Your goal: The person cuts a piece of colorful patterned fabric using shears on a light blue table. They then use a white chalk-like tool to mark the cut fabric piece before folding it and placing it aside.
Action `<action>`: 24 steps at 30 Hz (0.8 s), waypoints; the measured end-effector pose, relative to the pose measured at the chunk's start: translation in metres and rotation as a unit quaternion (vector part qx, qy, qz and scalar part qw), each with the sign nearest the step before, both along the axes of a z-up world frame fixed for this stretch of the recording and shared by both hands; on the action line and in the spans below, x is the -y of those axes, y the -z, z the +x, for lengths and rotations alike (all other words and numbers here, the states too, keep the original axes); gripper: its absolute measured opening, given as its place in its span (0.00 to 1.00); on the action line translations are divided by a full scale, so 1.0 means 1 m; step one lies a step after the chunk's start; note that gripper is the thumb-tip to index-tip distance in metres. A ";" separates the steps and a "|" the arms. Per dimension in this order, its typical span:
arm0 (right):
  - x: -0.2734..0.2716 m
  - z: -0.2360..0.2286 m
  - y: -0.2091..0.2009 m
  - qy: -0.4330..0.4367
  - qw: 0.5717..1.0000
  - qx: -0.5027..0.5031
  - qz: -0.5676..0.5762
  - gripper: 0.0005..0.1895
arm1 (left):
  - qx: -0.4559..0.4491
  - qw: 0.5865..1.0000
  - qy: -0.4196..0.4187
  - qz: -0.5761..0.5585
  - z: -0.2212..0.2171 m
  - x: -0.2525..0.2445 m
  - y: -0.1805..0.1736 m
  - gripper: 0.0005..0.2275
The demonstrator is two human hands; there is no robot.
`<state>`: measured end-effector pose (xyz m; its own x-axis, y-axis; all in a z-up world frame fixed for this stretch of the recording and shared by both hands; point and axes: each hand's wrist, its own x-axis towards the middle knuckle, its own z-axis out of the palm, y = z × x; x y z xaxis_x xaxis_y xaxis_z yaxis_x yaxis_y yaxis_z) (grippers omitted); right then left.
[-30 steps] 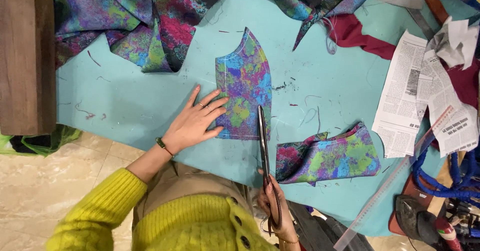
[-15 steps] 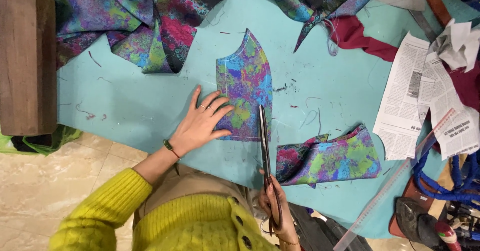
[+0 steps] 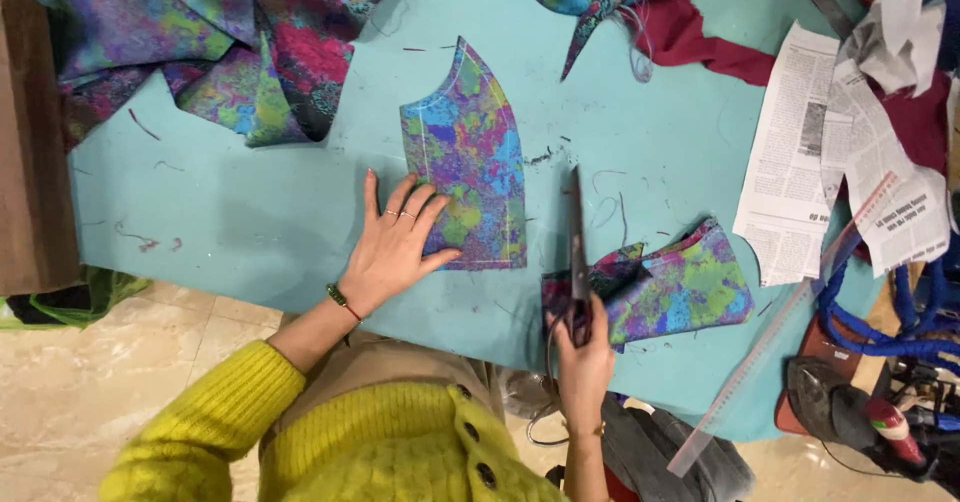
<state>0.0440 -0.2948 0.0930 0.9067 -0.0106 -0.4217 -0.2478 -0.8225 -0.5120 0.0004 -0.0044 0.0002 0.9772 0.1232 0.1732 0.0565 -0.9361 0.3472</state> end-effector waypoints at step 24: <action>-0.061 0.096 0.037 -0.231 0.950 0.206 0.038 0.13 | 0.067 0.997 -0.029 -0.010 -0.001 0.009 0.012 0.31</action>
<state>0.1397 -0.2338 0.0560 0.8955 0.4449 -0.0135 0.3649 -0.7510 -0.5503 -0.0001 -0.0130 -0.0115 0.9368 0.1834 0.2981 0.0620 -0.9253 0.3742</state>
